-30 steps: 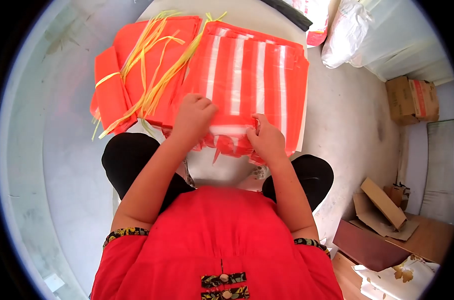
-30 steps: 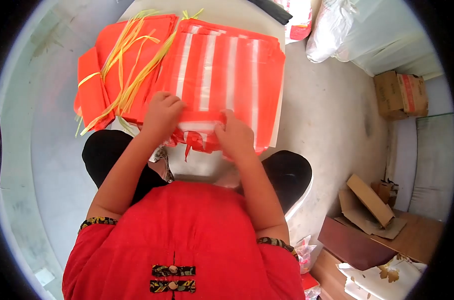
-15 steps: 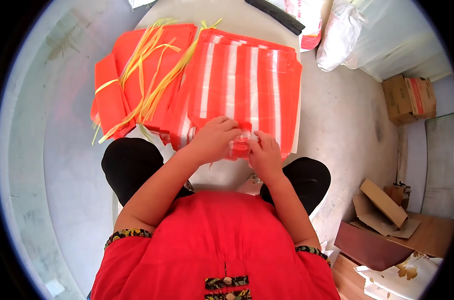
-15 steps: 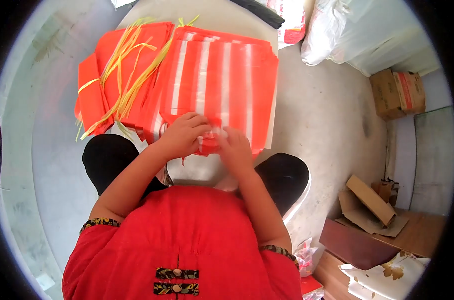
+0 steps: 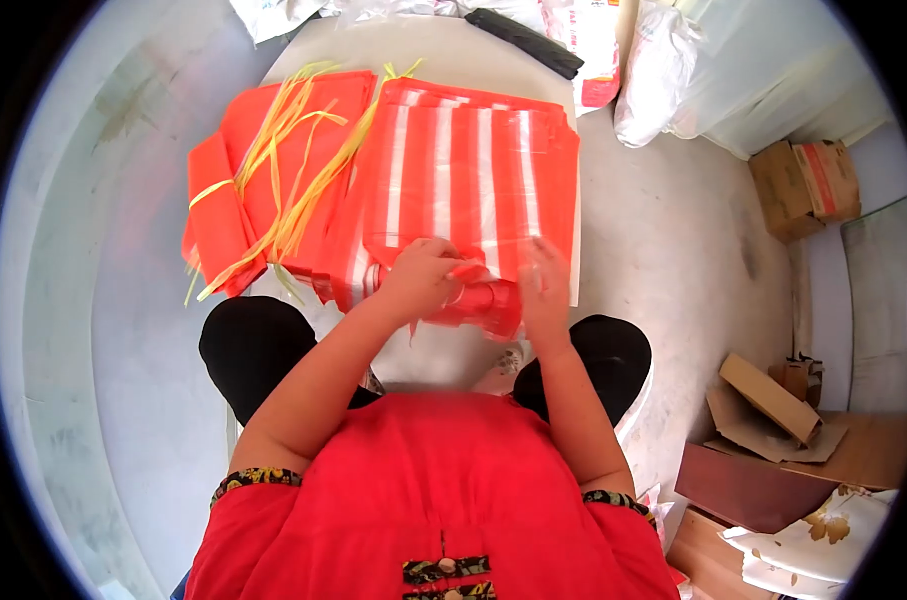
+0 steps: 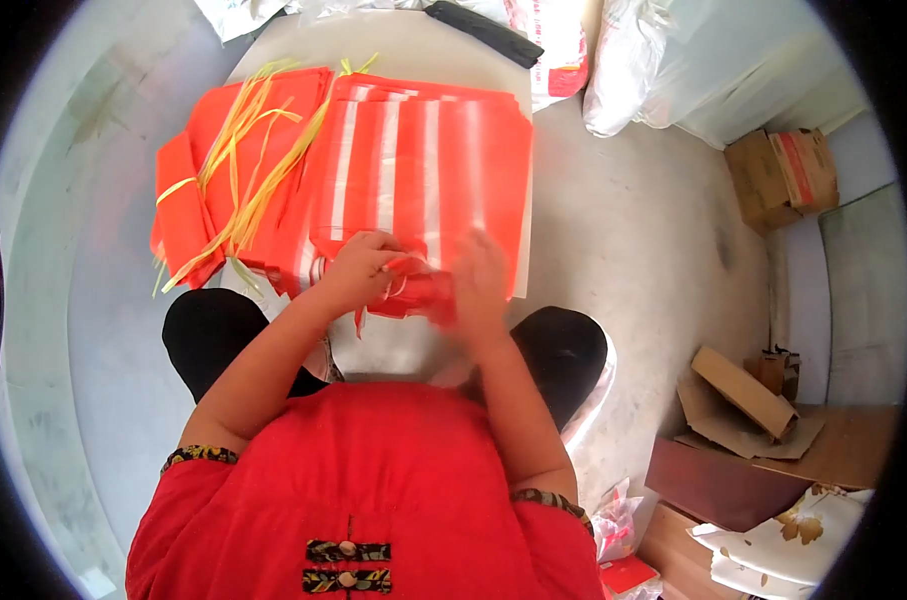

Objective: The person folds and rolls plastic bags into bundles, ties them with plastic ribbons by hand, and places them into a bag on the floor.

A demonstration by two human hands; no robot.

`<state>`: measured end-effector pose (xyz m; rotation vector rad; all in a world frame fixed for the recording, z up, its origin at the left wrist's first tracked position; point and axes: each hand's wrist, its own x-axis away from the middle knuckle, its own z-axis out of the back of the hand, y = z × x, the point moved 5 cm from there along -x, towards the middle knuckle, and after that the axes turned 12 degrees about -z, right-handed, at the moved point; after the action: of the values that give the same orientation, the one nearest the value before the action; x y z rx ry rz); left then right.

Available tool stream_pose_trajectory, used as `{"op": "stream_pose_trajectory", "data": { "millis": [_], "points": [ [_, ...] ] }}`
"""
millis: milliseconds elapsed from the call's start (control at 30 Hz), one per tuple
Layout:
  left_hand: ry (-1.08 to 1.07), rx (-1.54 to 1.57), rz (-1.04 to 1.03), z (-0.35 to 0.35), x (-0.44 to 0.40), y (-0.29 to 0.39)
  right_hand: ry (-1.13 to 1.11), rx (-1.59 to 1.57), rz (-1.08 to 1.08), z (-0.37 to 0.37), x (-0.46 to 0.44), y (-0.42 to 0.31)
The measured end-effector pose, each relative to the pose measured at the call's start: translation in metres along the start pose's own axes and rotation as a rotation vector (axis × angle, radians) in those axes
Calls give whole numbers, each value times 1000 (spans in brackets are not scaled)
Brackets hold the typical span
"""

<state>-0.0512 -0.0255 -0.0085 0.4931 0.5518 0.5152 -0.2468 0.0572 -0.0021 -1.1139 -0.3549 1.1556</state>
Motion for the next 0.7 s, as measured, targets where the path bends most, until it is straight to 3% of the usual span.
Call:
{"op": "stream_pose_trajectory", "data": {
  "millis": [133,267,367,700],
  "points": [
    [12,323,69,7,-4,-20,16,-561,-466,24,-12,61],
    [43,411,114,6,0,-24,-143,-475,-665,26,-9,59],
    [28,441,123,4,2,-26,-91,-309,-508,17,-20,82],
    [47,407,87,6,5,-21,-155,-244,-516,19,-31,60]
  ]
}}
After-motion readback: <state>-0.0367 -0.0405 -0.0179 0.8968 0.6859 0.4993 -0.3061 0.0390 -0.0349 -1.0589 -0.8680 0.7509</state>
